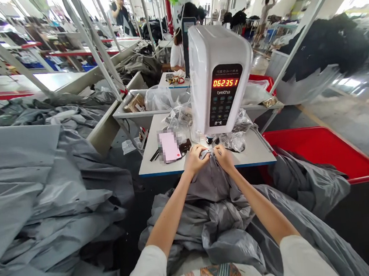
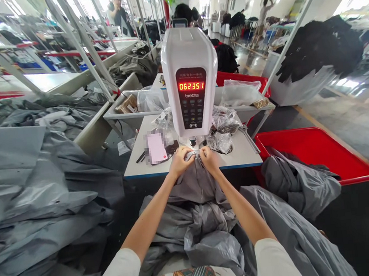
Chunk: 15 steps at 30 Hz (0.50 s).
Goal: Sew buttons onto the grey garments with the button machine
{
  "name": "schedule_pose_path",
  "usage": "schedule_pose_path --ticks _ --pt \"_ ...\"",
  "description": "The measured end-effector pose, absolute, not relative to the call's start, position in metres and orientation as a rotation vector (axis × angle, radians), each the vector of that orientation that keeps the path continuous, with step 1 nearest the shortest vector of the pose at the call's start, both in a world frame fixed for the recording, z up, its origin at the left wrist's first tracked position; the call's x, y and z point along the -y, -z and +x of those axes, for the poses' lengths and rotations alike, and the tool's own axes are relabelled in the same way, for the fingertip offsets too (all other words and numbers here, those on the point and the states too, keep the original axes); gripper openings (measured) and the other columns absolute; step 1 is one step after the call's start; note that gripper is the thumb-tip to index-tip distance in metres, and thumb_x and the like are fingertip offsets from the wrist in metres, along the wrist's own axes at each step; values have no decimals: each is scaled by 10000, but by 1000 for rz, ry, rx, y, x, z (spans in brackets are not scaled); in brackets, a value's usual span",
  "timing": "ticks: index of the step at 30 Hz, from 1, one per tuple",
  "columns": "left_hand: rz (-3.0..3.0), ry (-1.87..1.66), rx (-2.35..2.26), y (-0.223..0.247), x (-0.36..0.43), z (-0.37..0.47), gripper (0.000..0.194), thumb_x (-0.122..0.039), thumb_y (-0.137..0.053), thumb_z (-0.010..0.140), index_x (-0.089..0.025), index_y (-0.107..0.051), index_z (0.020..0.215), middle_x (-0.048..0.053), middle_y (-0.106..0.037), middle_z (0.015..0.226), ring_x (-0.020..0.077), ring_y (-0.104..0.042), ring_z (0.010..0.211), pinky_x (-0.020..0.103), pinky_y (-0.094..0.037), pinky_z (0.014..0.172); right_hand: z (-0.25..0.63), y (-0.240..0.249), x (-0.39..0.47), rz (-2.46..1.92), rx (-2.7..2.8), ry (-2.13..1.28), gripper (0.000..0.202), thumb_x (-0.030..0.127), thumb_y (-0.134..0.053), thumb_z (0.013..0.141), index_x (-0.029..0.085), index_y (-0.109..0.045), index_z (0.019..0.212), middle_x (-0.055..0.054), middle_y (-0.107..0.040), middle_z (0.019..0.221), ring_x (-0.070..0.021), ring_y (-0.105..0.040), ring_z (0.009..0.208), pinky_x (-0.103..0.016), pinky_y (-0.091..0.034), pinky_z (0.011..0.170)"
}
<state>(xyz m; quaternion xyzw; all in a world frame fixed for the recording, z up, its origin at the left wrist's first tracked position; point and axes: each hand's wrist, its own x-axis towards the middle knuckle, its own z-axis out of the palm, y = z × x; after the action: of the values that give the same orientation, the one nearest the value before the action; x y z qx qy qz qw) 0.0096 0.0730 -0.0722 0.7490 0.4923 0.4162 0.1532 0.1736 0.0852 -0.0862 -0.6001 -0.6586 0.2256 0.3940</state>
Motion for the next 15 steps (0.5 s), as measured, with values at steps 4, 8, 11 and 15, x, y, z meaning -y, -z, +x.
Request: schedule_pose_path --ticks 4,8,11,15 --pt "2153 -1208 -1402 73 -73 10 177 -242 -654 815 -174 -622 975 57 -593 1052 188 -529 1017 315 -412 943 173 86 -85 -1519 1656 -570 315 443 -356 867 202 -560 871 -66 -666 839 -227 -617 833 -318 -437 766" --pt "2142 -1226 -1393 74 -73 10 173 -245 -651 817 -173 -625 973 55 -591 1051 185 -527 1006 311 -411 933 173 85 -84 -1511 1650 -577 313 446 -360 864 205 -561 865 -64 -664 861 -224 -613 840 -319 -430 775" --pt "2137 -1222 -1396 74 -74 10 170 -238 -648 817 -177 -625 974 53 -593 1050 185 -526 1009 314 -408 939 173 86 -83 -1493 1639 -596 316 452 -365 866 204 -562 866 -57 -663 860 -220 -607 830 -313 -423 764" --pt "2137 -1219 -1396 75 -75 9 181 -199 -655 795 -171 -618 970 60 -590 1060 190 -524 1024 316 -408 947 174 86 -84 -1479 1623 -643 304 452 -388 869 203 -563 864 -41 -657 825 -209 -594 780 -305 -410 736"
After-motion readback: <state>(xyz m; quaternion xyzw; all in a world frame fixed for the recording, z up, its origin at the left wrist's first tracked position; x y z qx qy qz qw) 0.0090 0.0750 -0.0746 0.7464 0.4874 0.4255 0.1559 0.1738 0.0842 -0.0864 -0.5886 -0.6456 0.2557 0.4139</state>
